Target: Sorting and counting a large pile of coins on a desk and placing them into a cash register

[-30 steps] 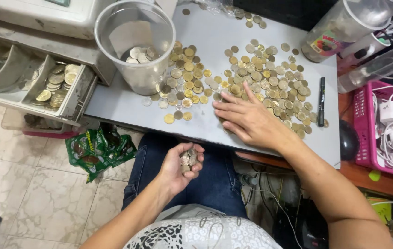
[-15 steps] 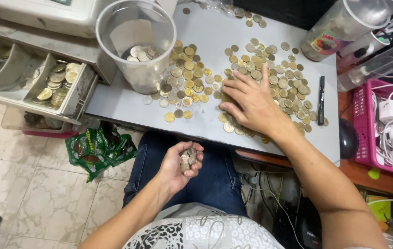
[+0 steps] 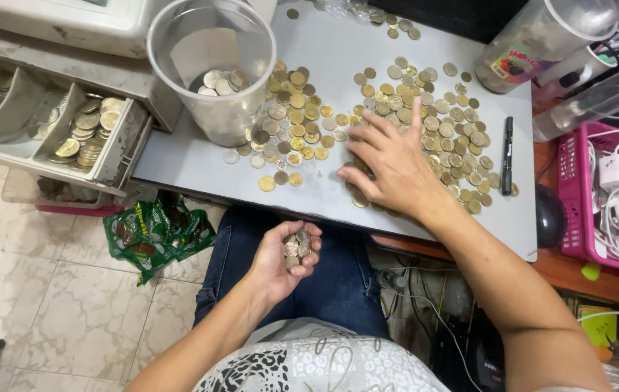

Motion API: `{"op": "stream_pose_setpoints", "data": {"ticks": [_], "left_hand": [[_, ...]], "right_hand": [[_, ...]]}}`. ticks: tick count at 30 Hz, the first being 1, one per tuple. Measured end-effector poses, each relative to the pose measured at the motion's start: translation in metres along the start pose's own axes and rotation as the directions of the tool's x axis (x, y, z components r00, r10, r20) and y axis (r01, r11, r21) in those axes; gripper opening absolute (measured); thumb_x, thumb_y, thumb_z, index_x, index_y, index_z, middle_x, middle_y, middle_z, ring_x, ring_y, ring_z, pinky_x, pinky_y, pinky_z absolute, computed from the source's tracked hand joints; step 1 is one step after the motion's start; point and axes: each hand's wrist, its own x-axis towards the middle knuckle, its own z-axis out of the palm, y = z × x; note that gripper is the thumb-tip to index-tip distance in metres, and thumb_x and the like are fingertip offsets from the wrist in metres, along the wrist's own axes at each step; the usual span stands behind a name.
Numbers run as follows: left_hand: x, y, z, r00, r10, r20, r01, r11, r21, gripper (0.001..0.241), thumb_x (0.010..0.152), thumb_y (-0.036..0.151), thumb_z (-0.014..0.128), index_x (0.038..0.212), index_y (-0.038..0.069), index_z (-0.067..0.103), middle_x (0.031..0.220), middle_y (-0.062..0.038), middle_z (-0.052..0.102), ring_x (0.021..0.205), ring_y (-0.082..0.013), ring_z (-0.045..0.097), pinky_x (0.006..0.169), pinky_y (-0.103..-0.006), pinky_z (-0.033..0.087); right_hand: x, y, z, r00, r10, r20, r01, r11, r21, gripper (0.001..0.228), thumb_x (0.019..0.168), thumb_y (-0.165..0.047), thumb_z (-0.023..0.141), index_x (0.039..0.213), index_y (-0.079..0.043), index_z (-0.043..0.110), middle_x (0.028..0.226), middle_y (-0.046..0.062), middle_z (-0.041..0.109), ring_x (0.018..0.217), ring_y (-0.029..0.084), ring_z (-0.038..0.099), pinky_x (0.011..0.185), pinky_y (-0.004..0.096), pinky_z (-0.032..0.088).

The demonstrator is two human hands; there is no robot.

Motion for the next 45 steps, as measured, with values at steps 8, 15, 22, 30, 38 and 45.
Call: {"op": "stream_pose_setpoints", "data": {"ticks": [8, 15, 22, 30, 38, 45], "left_hand": [[0.001, 0.001, 0.000, 1.000, 0.015, -0.004, -0.015, 1.000, -0.019, 0.031, 0.098, 0.031, 0.052, 0.103, 0.003, 0.065, 0.077, -0.014, 0.059, 0.053, -0.0184, 0.050, 0.034, -0.0152, 0.027], [0.006, -0.003, 0.005, 0.998, -0.042, -0.043, 0.039, 0.997, -0.062, 0.029, 0.097, 0.032, 0.053, 0.096, 0.006, 0.065, 0.076, -0.015, 0.064, 0.051, -0.0221, 0.053, 0.033, -0.0156, 0.026], [0.006, -0.004, -0.003, 1.000, 0.015, -0.005, -0.015, 0.999, -0.039, 0.032, 0.097, 0.032, 0.053, 0.102, 0.003, 0.066, 0.079, -0.016, 0.063, 0.054, -0.0189, 0.052, 0.033, -0.0151, 0.028], [0.011, -0.003, -0.010, 1.000, 0.026, 0.014, -0.026, 0.998, -0.065, 0.032, 0.097, 0.031, 0.053, 0.102, 0.003, 0.068, 0.079, -0.018, 0.065, 0.053, -0.0200, 0.053, 0.032, -0.0152, 0.029], [0.000, 0.000, 0.008, 1.000, -0.018, -0.025, 0.016, 0.997, -0.077, 0.027, 0.096, 0.029, 0.054, 0.098, 0.004, 0.066, 0.077, -0.017, 0.065, 0.053, -0.0224, 0.056, 0.032, -0.0160, 0.030], [0.014, -0.005, -0.010, 0.999, -0.013, -0.030, 0.012, 0.999, -0.047, 0.026, 0.095, 0.028, 0.053, 0.096, 0.006, 0.067, 0.077, -0.016, 0.064, 0.052, -0.0188, 0.053, 0.032, -0.0151, 0.028]], "right_hand": [[-0.007, -0.022, -0.008, 0.995, -0.099, 0.021, 0.097, 0.992, 0.085, 0.052, 0.104, -0.060, 0.044, 0.121, -0.020, 0.071, 0.126, 0.003, 0.071, 0.141, 0.027, 0.050, 0.117, 0.069, -0.019], [-0.025, -0.076, -0.032, 0.955, -0.297, 0.011, 0.260, 0.852, 0.454, 0.042, 0.097, -0.056, 0.051, 0.102, -0.021, 0.075, 0.114, -0.001, 0.074, 0.131, 0.028, 0.054, 0.115, 0.076, -0.011], [0.010, -0.017, -0.005, 0.992, -0.126, -0.012, 0.122, 0.927, 0.354, 0.060, 0.095, -0.063, 0.054, 0.143, -0.027, 0.056, 0.150, 0.005, 0.054, 0.143, 0.038, 0.043, 0.111, 0.081, -0.008], [-0.004, -0.018, 0.002, 0.995, -0.091, -0.039, 0.095, 0.986, 0.139, 0.055, 0.097, -0.066, 0.052, 0.128, -0.022, 0.064, 0.112, 0.003, 0.071, 0.131, 0.028, 0.058, 0.117, 0.071, -0.012], [-0.018, -0.062, -0.026, 0.953, -0.303, -0.023, 0.292, 0.892, 0.345, 0.038, 0.096, -0.055, 0.057, 0.117, -0.025, 0.068, 0.110, -0.003, 0.072, 0.129, 0.027, 0.056, 0.115, 0.075, -0.007], [-0.003, -0.065, -0.035, 0.929, -0.365, -0.061, 0.334, 0.757, 0.561, 0.040, 0.095, -0.047, 0.062, 0.123, -0.019, 0.070, 0.115, 0.003, 0.074, 0.125, 0.032, 0.061, 0.117, 0.073, 0.004]]}}
